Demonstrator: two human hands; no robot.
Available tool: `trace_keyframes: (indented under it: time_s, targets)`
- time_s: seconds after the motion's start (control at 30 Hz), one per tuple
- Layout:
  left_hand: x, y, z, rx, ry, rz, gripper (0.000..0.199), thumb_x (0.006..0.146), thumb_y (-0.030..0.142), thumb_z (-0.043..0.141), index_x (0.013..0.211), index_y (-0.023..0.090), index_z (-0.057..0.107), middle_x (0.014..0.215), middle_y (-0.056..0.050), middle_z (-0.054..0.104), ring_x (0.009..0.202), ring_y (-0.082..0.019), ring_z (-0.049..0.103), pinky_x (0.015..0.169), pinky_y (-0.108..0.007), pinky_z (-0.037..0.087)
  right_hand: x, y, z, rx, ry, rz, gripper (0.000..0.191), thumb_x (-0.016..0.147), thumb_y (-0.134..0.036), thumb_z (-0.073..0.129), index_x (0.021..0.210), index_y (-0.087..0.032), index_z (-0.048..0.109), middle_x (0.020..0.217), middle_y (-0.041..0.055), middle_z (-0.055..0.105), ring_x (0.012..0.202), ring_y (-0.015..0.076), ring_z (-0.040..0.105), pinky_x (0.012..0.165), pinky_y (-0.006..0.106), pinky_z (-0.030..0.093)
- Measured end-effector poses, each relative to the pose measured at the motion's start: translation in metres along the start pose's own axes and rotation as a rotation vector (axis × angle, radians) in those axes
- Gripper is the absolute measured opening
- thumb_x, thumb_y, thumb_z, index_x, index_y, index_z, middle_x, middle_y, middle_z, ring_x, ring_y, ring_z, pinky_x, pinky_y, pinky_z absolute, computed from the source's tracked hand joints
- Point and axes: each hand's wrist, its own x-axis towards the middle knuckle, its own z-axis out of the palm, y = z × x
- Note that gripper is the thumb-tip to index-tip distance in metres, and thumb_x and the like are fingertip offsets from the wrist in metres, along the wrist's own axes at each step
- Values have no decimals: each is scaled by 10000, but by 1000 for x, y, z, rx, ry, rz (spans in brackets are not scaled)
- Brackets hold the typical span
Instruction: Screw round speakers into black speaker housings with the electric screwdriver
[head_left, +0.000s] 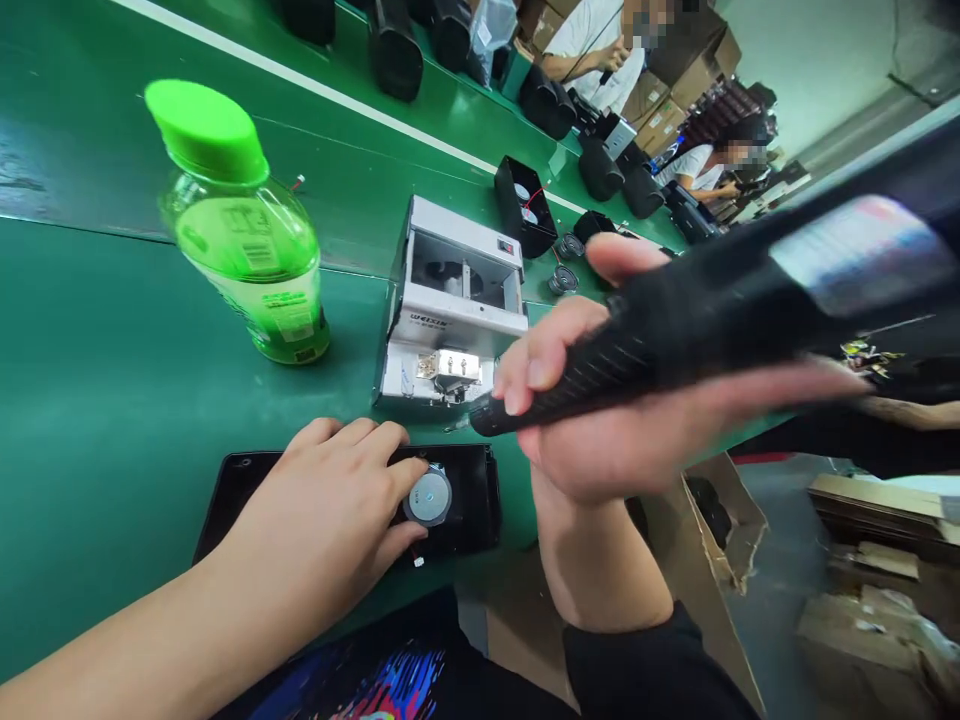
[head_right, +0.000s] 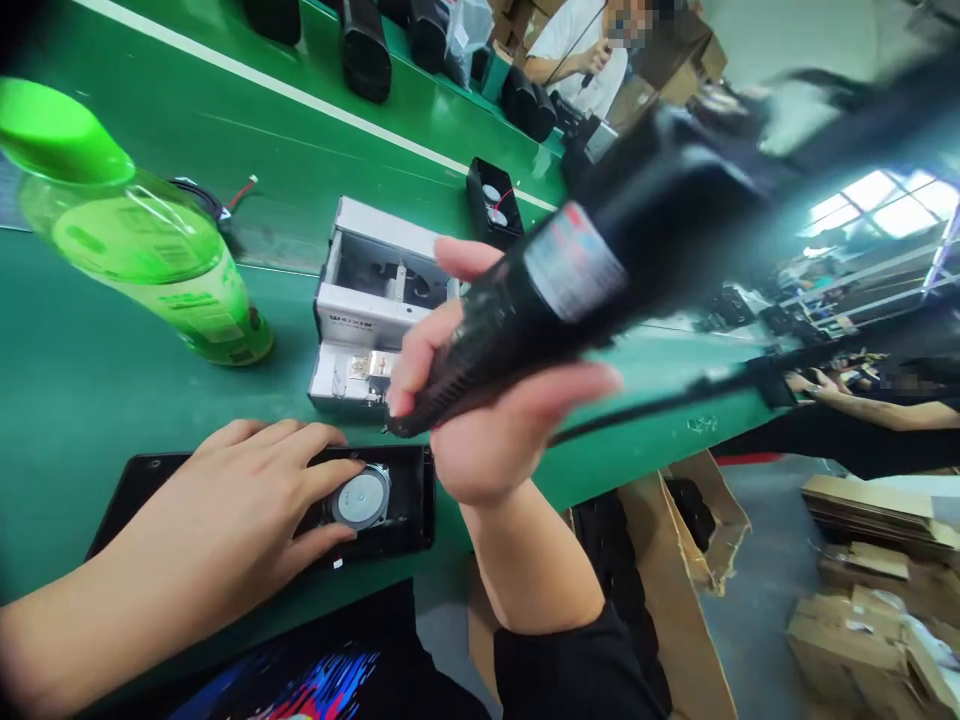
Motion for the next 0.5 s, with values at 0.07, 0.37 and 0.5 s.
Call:
trace_keyframes:
  time_s: [0.07,0.37,0.5]
  targets:
    - [0,0,1,15,0,0,332,876,295,1092,1186,317,976,1256,-113,907,1064,-430,860,916,-639,613,-18,-14,-23,-27,-47,-25,624,1085,-966,839,1086,-350,942,626,-55,773,448,189,645,474,373,553]
    - [-2,-6,2,85,8,19,362,868,328,1089,1202,375,956,1216,-103,879,1081,-436,842,900,-670,583,-100,-12,-69,-140,-71,-7,293,1329,-599,697,1409,-430,923,744,-73,724,535,198,707,626,424,686]
    - [-2,-7,1,102,16,28,340,882,376,1058,1200,415,945,1177,-83,866,1046,-401,820,893,-643,559,-105,0,-63,-115,-44,34,310,1305,-663,715,1379,-446,923,725,-75,713,503,195,671,601,422,689]
